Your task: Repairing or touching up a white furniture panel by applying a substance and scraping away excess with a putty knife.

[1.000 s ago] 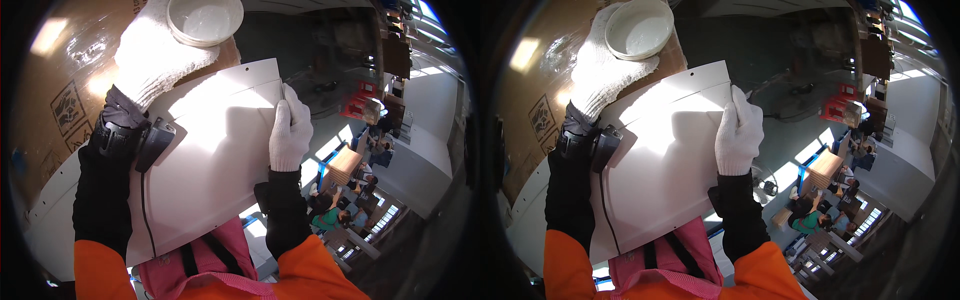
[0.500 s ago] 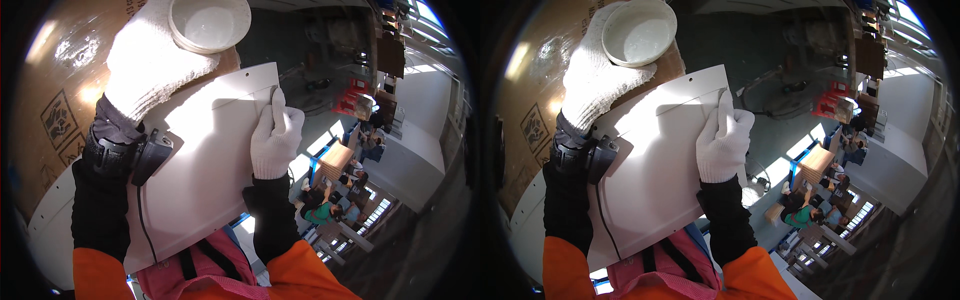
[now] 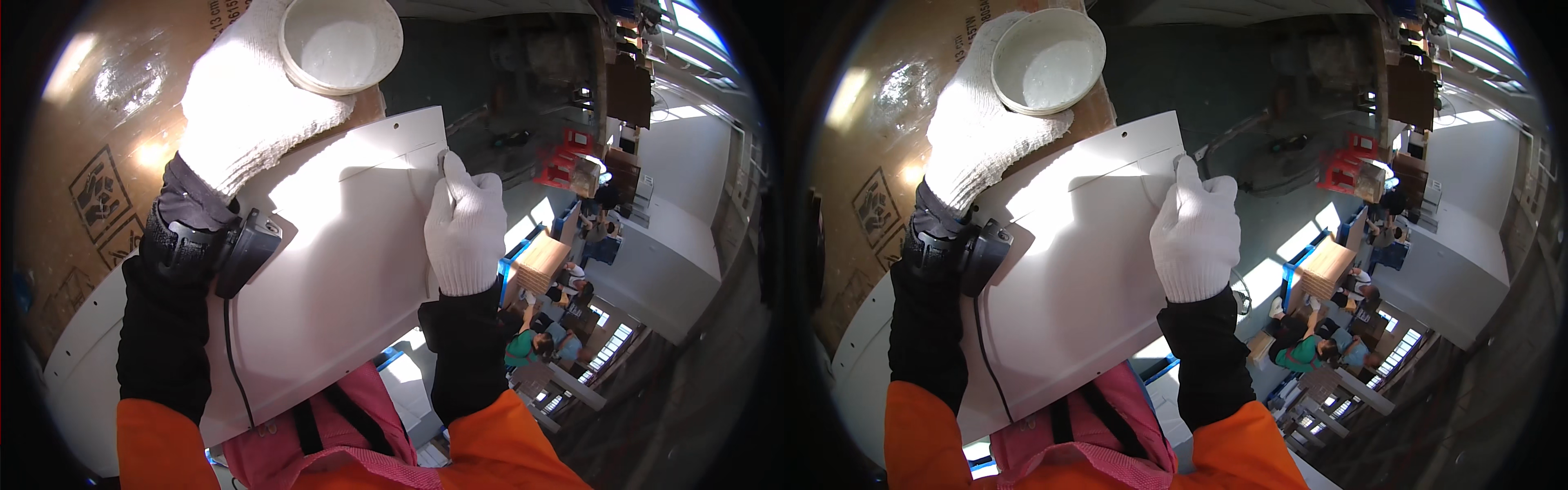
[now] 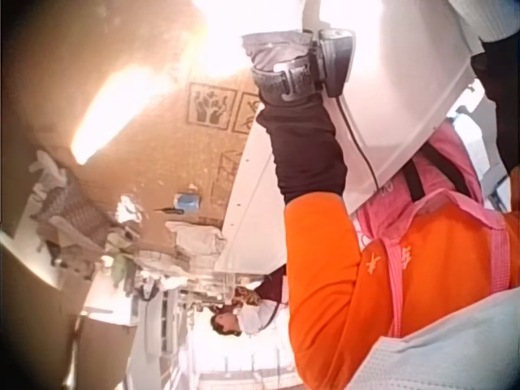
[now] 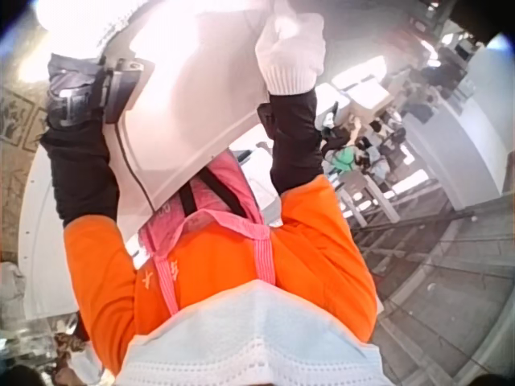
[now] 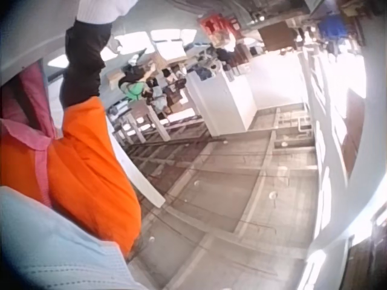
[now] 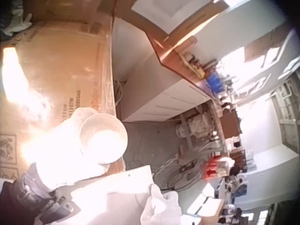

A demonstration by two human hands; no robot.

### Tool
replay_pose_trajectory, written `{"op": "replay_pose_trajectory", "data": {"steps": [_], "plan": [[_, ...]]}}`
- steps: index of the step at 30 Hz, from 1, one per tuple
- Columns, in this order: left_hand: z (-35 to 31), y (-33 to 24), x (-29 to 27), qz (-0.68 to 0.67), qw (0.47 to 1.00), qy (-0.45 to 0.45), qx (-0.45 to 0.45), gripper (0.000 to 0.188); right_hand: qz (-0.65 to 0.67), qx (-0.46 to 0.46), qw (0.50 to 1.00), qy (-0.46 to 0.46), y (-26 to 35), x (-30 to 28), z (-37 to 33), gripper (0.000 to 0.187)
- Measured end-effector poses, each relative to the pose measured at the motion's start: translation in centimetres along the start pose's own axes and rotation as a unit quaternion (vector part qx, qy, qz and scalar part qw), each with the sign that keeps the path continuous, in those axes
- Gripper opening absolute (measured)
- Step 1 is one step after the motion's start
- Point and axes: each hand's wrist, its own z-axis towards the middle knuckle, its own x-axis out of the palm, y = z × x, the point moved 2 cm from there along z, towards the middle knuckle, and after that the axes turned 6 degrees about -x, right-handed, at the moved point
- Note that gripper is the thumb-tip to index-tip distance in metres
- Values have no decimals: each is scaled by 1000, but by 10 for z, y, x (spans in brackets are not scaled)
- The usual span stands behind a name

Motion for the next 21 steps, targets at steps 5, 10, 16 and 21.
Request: {"op": "replay_pose_trajectory", "data": {"steps": [5, 10, 16, 21], "plan": [[2, -4, -5, 3, 1000, -12, -5, 80, 287, 96, 952, -49, -21, -18, 1, 34], [2, -9, -2, -42, 999, 1, 35, 79, 672, 281, 684, 29, -1, -43, -1, 38], [-3, -2, 1, -39, 989, -16, 143, 76, 621, 195, 758, 39, 24, -64, 11, 45], [-11, 11, -3, 70, 988, 130, 37, 62, 382, -32, 924, 8, 33, -51, 42, 33]]}}
